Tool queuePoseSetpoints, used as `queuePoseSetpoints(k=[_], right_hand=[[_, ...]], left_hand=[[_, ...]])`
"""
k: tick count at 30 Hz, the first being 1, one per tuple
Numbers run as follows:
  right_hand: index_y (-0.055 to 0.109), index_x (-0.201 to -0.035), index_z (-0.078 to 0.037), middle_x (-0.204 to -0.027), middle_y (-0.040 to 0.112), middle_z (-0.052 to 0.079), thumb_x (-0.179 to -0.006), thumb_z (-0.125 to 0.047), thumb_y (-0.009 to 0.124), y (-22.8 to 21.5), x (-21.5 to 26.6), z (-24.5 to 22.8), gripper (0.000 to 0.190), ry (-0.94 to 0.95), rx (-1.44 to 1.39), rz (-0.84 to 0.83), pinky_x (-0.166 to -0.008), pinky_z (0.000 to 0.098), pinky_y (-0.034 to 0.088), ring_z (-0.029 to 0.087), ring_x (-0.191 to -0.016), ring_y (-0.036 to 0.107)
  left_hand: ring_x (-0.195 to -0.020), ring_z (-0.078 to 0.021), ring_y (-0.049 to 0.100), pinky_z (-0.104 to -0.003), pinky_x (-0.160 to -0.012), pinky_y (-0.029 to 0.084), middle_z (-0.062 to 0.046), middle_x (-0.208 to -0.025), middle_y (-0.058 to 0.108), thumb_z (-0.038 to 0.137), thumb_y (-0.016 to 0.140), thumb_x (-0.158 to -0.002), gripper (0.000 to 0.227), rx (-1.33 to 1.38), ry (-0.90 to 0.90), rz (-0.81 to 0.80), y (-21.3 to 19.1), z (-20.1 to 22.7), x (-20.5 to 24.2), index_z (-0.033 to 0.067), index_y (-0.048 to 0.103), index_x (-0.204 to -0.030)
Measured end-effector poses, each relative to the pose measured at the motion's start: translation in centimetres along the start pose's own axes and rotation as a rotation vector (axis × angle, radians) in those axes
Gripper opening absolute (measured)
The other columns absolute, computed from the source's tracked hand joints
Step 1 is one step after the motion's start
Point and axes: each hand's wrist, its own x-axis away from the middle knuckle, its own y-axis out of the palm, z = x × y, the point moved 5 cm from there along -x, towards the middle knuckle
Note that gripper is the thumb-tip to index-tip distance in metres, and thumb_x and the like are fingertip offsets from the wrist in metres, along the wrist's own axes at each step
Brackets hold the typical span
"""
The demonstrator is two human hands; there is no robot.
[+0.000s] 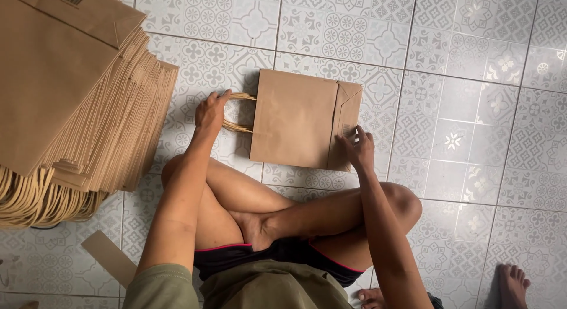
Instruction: The person is taking paper bags from a stack, opening them to shape the bottom, and then folding them flat again.
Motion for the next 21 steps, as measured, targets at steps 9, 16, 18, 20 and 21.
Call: queuePoseSetpoints(k=[9, 16, 18, 20, 21], right_hand=[[0.060, -0.142, -0.003, -0.110, 0.064, 0.018, -0.083, -0.059, 0.083, 0.5, -0.5, 0.5, 0.084, 0.043, 0.068, 0.004, -0.084, 0.0496, 0.059, 0.037, -0.097, 0.072], [0.058, -0.143, -0.002, -0.107, 0.063, 0.020, -0.084, -0.059, 0.083, 0.6, -0.3, 0.0, 0.086, 0.007, 0.033, 0.013, -0.084, 0.0499, 0.058, 0.041, -0.096, 0.071], [0.057, -0.144, -0.002, -0.106, 0.063, 0.020, -0.085, -0.059, 0.082, 0.1, 0.3, -0.8, 0.086, 0.007, 0.030, 0.017, -0.085, 0.0501, 0.058, 0.042, -0.096, 0.071], [0.049, -0.148, -0.001, -0.108, 0.062, 0.023, -0.088, -0.059, 0.079, -0.5, 1.1, -2.2, 0.088, 0.017, 0.017, 0.020, -0.086, 0.0532, 0.057, 0.044, -0.098, 0.071], [0.049, -0.148, -0.001, -0.108, 0.062, 0.023, -0.088, -0.059, 0.079, -0.5, 1.3, -2.2, 0.088, 0.014, 0.017, 0.020, -0.086, 0.0532, 0.057, 0.044, -0.098, 0.071]], left_hand=[[-0.078, -0.0373, 0.076, -0.048, -0.069, 0.063, -0.005, -0.100, 0.064, 0.022, 0.059, -0.104, 0.026, -0.006, 0.000, 0.004, 1.5, -0.7, -0.8, 0.0300, 0.068, -0.126], [-0.082, -0.0409, 0.075, -0.050, -0.073, 0.063, -0.007, -0.098, 0.066, 0.023, 0.058, -0.105, 0.021, 0.011, -0.025, -0.046, 0.2, -0.6, -1.4, 0.0278, 0.069, -0.122], [-0.084, -0.0418, 0.075, -0.051, -0.074, 0.062, -0.008, -0.099, 0.067, 0.023, 0.058, -0.106, 0.021, 0.019, -0.037, -0.050, -2.1, 0.9, -0.6, 0.0273, 0.068, -0.124], [-0.101, -0.0429, 0.072, -0.058, -0.085, 0.059, -0.012, -0.119, 0.066, 0.023, 0.060, -0.104, 0.045, 0.062, -0.137, -0.113, -5.7, 3.1, 1.0, 0.0268, 0.053, -0.148], [-0.101, -0.0429, 0.072, -0.058, -0.085, 0.059, -0.012, -0.119, 0.066, 0.023, 0.060, -0.104, 0.045, 0.062, -0.139, -0.111, -6.5, 4.0, 2.2, 0.0268, 0.053, -0.148]])
